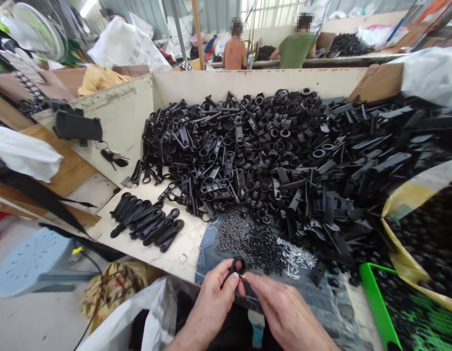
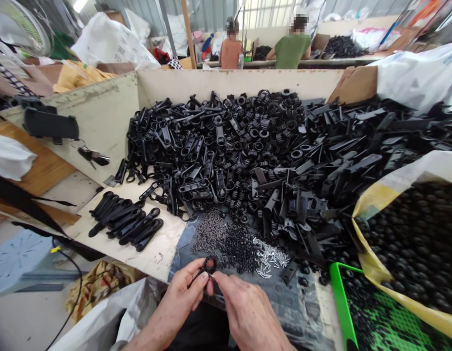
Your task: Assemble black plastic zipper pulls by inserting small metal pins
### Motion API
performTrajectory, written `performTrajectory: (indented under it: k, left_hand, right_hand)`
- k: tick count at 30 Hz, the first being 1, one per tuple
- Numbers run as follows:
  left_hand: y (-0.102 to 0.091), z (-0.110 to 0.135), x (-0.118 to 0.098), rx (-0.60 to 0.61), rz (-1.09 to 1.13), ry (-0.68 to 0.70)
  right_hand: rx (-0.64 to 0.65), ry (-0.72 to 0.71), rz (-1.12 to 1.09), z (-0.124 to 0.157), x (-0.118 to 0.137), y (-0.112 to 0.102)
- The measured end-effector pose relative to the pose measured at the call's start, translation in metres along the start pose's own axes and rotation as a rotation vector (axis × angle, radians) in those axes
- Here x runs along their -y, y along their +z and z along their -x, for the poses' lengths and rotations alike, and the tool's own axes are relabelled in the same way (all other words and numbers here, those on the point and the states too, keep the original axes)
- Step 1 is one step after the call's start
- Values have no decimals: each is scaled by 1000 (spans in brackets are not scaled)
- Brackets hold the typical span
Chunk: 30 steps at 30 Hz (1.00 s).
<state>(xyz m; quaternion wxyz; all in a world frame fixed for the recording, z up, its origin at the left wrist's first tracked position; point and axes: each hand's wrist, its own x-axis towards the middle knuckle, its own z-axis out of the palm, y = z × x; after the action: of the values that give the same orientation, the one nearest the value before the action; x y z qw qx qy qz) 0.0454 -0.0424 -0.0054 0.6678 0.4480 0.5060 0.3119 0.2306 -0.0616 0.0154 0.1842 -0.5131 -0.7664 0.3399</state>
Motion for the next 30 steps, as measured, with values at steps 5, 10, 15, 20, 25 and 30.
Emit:
performTrajectory:
  k: [5,10,15,20,25,30]
  left_hand:
    - [3,0,6,-42,-11,11]
    - [3,-3,11,-72,-31,35]
    - [4,-3,7,-131,-155,59]
    - [5,-3,7,-196,-353,144]
    - [0,-3,24,-209,-541,299]
    - [-14,-7,18,-264,-463,357]
  right_hand:
    - [12,39,126,-1,-3,12]
    - [41,62,312,-1,-2,21]
    - [63,121,581,-2,13,31]
    - [83,203,657,-11,39,28]
    - [185,295,461,-9,43,4]
    - [12,207,223,21,25,5]
